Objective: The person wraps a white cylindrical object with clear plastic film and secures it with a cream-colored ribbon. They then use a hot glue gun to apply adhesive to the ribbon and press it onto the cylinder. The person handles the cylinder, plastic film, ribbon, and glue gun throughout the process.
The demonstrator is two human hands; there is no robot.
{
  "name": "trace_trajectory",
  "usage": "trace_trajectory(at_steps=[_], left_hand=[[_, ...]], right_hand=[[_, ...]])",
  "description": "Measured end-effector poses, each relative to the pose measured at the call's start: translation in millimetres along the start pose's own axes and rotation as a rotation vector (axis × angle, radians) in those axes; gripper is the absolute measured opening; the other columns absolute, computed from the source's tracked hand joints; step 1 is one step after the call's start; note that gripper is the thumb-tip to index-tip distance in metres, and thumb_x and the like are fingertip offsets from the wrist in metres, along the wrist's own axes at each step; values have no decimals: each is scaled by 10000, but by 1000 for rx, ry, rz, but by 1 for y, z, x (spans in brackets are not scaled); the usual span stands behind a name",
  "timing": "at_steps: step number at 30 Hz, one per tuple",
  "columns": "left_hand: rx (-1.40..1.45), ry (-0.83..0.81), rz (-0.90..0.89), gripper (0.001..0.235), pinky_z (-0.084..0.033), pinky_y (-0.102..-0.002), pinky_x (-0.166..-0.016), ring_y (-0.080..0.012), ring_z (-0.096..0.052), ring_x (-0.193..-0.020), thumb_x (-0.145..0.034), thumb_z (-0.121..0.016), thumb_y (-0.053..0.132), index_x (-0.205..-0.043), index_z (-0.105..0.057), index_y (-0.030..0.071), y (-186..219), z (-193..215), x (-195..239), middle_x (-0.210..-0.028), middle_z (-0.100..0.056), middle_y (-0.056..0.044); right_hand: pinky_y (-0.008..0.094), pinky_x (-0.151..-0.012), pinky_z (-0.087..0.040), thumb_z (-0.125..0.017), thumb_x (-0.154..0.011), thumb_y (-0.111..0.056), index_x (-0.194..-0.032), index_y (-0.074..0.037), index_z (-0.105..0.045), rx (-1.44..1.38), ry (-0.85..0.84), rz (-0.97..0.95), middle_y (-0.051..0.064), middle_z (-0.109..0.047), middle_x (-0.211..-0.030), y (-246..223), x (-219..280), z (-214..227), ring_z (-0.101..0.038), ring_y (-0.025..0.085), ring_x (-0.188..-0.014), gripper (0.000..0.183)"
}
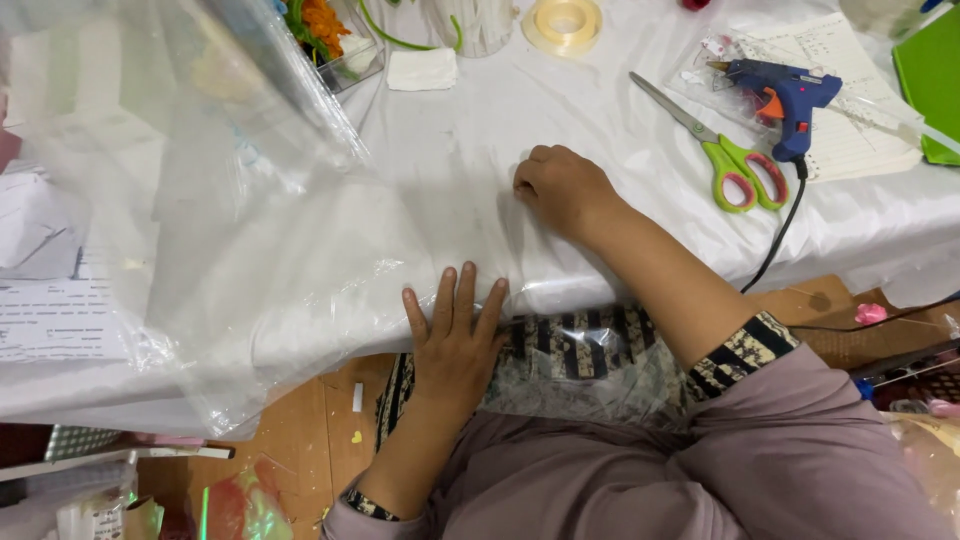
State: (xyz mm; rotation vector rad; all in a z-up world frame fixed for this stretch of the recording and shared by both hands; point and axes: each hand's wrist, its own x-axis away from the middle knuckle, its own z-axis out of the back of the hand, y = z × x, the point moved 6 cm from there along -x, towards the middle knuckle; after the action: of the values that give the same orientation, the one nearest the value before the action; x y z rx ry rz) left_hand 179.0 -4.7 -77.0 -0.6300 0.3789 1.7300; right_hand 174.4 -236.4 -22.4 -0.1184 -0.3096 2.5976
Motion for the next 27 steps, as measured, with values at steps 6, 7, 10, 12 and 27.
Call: trace_trajectory(at_steps=[6,7,10,12,27], left_hand=[[5,-14,6,960,-59,-752,-1193,-396,-319,-1514,-703,-876,427,-1549,-471,221,0,1,-1,-1612,-404,-193],[9,-13,4,960,-59,-752,-1193,-396,-319,-1514,-703,-876,427,-1549,-471,221,1,1,-1,-1612,-404,-193],[-4,-17,5,981,-91,-782,-1180,-397,-346,-1499,-675,-891,413,-1538,-472,208,1,1,-1,-1601,-416,-195],[-7,-6,6,979,-95,-784,-1181,-397,-353,-1499,-655,-890,426,-1524,-493,208,1,4,-2,-1590,-437,-194],[53,-41,14,855,-13,-775,-1176,-357,-303,-1517,-773,-838,441,-1526,-490,230,-2,11,-6,-1580,-438,-168]], right_hand=[[337,-810,-576,-609,-1022,-197,-1098,-99,-742,29,-31,14,55,-698,-1031,1,-1,-2,-656,207,-960,182],[337,-810,-576,-609,-1022,-197,-1098,-99,-742,32,-31,10,55,-698,-1031,3,-1,-1,-656,207,-960,182],[346,-833,-579,-642,-1009,-162,-1137,-86,-736,-1,-9,51,67,-697,-1065,-2,1,4,-665,220,-990,176],[326,-846,-572,-600,-1030,-161,-1135,-117,-738,62,-47,58,45,-691,-1086,-10,6,8,-651,204,-1008,179],[449,-709,-549,-529,-1117,-119,-1070,-34,-557,-155,446,168,146,-554,-918,44,68,60,-640,373,-853,101]])
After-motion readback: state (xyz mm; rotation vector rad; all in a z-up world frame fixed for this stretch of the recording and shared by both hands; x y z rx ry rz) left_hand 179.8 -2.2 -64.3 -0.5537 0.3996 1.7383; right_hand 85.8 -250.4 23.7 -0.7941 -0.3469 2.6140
